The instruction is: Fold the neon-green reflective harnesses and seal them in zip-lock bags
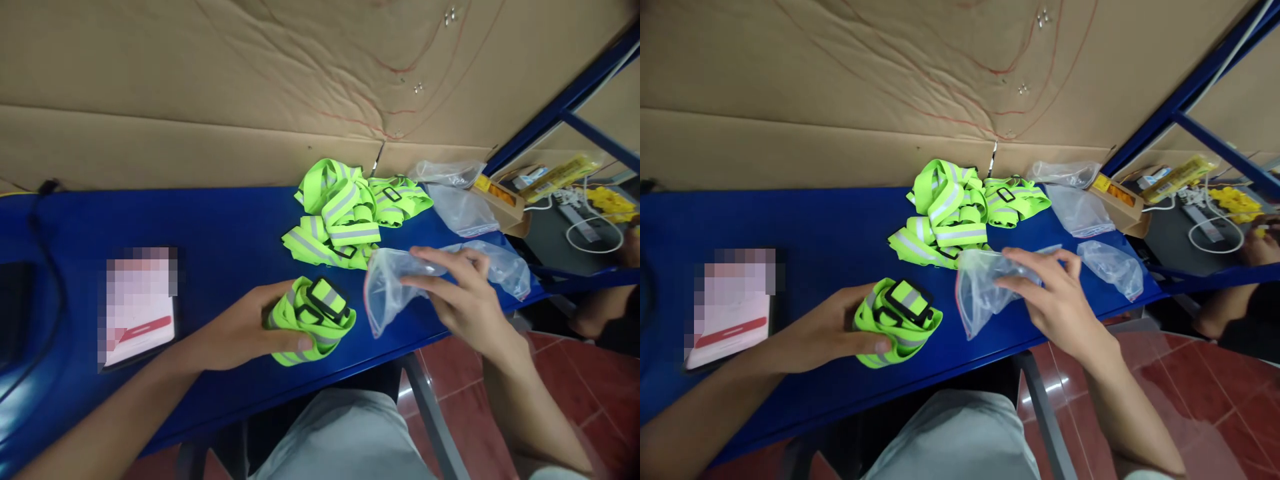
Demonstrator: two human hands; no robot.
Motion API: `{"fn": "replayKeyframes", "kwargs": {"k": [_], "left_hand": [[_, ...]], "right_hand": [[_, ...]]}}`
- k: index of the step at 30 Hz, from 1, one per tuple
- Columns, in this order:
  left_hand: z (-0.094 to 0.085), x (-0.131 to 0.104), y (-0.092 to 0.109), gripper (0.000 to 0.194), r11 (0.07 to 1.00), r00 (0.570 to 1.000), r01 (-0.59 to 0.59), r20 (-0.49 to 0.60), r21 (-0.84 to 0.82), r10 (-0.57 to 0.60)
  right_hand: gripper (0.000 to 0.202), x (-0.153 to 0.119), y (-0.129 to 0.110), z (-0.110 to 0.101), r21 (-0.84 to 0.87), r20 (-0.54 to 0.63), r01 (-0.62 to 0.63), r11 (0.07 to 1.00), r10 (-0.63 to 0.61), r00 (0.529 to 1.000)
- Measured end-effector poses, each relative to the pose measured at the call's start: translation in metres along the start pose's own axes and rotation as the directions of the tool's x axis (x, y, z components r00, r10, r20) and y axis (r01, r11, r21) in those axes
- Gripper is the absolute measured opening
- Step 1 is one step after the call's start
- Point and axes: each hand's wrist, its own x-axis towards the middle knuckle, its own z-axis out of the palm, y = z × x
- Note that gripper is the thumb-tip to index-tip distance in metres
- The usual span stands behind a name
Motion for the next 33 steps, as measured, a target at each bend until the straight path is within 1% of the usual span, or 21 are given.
{"fn": "replayKeyframes", "kwargs": {"k": [2, 4, 5, 6, 7, 8, 9, 11, 13, 15, 16, 17, 19, 21, 23, 25, 26, 28, 31, 32, 33], "left_hand": [[0.0, -0.002, 0.001, 0.047, 1.0, 1.0, 0.009, -0.001, -0.016, -0.009], [-0.001, 0.0, -0.001, 0.052, 0.999, 0.999, 0.001, -0.046, -0.036, -0.003], [-0.001, 0.002, -0.003, 0.055, 0.999, 0.997, -0.004, -0.076, -0.047, 0.0], [-0.001, 0.005, -0.005, 0.058, 0.998, 0.995, -0.004, -0.098, -0.055, -0.002], [-0.001, 0.007, -0.006, 0.061, 0.998, 0.993, 0.001, -0.116, -0.059, -0.008], [-0.001, 0.008, -0.008, 0.064, 0.998, 0.991, 0.012, -0.135, -0.06, -0.02], [-0.002, 0.008, -0.008, 0.068, 0.998, 0.987, 0.025, -0.159, -0.057, -0.034], [-0.005, 0.005, -0.005, 0.076, 0.997, 0.972, 0.052, -0.227, -0.055, -0.064], [-0.012, -0.004, 0.002, 0.081, 0.997, 0.947, 0.056, -0.313, -0.061, -0.072], [-0.021, -0.014, 0.009, 0.078, 0.998, 0.926, 0.029, -0.374, -0.06, -0.05], [-0.024, -0.017, 0.011, 0.076, 0.998, 0.926, 0.032, -0.373, -0.058, -0.051], [-0.027, -0.02, 0.012, 0.075, 0.997, 0.935, 0.052, -0.347, -0.059, -0.07], [-0.027, -0.021, 0.009, 0.076, 0.992, 0.963, 0.12, -0.236, -0.043, -0.127], [-0.023, -0.019, 0.004, 0.085, 0.986, 0.981, 0.165, -0.107, 0.011, -0.162], [-0.018, -0.017, 0.0, 0.095, 0.982, 0.985, 0.172, -0.024, 0.072, -0.171], [-0.014, -0.016, -0.001, 0.099, 0.977, 0.981, 0.19, 0.007, 0.094, -0.192], [-0.013, -0.016, -0.002, 0.1, 0.977, 0.98, 0.196, 0.007, 0.088, -0.197], [-0.011, -0.016, -0.003, 0.099, 0.978, 0.98, 0.198, 0.003, 0.059, -0.198], [-0.011, -0.015, -0.006, 0.1, 0.98, 0.979, 0.201, 0.017, 0.011, -0.201], [-0.011, -0.015, -0.006, 0.1, 0.98, 0.98, 0.199, 0.023, 0.005, -0.2], [-0.011, -0.015, -0.006, 0.099, 0.981, 0.98, 0.196, 0.028, 0.006, -0.196]], "right_hand": [[0.043, 0.023, -0.005, 0.005, 0.009, 0.068, 0.096, 0.995, -0.096, 0.993], [0.042, 0.036, -0.015, 0.01, -0.016, 0.053, 0.123, 0.992, -0.122, 0.991], [0.038, 0.039, -0.023, 0.013, -0.04, 0.005, 0.087, 0.995, -0.087, 0.996], [0.032, 0.038, -0.033, 0.015, -0.042, -0.05, 0.018, 0.999, -0.02, 0.999], [0.026, 0.036, -0.045, 0.019, -0.015, -0.102, -0.074, 0.997, 0.072, 0.992], [0.025, 0.031, -0.058, 0.025, 0.047, -0.115, -0.177, 0.983, 0.181, 0.977], [0.026, 0.026, -0.071, 0.032, 0.129, -0.064, -0.27, 0.954, 0.28, 0.958], [0.027, 0.017, -0.095, 0.051, 0.206, 0.025, -0.4, 0.893, 0.404, 0.914], [0.031, 0.013, -0.111, 0.073, 0.179, 0.085, -0.456, 0.872, 0.448, 0.89], [0.032, 0.015, -0.116, 0.09, 0.112, 0.097, -0.472, 0.874, 0.463, 0.881], [0.028, 0.017, -0.116, 0.096, 0.093, 0.085, -0.475, 0.875, 0.469, 0.879], [0.021, 0.02, -0.113, 0.099, 0.091, 0.062, -0.477, 0.874, 0.473, 0.879], [0.012, 0.025, -0.107, 0.101, 0.13, 0.0, -0.455, 0.881, 0.459, 0.888], [0.013, 0.027, -0.103, 0.099, 0.14, -0.05, -0.408, 0.902, 0.418, 0.907], [0.023, 0.028, -0.1, 0.098, 0.067, -0.046, -0.383, 0.921, 0.386, 0.921], [0.027, 0.026, -0.099, 0.1, -0.025, -0.016, -0.394, 0.919, 0.394, 0.919], [0.022, 0.025, -0.098, 0.101, -0.046, -0.013, -0.406, 0.913, 0.406, 0.914], [0.008, 0.022, -0.098, 0.103, -0.012, -0.047, -0.427, 0.904, 0.426, 0.904], [0.003, 0.021, -0.1, 0.104, 0.105, -0.125, -0.406, 0.908, 0.417, 0.9], [0.005, 0.022, -0.101, 0.104, 0.121, -0.139, -0.398, 0.909, 0.413, 0.9], [0.014, 0.023, -0.102, 0.106, 0.116, -0.142, -0.402, 0.908, 0.416, 0.898]]}}
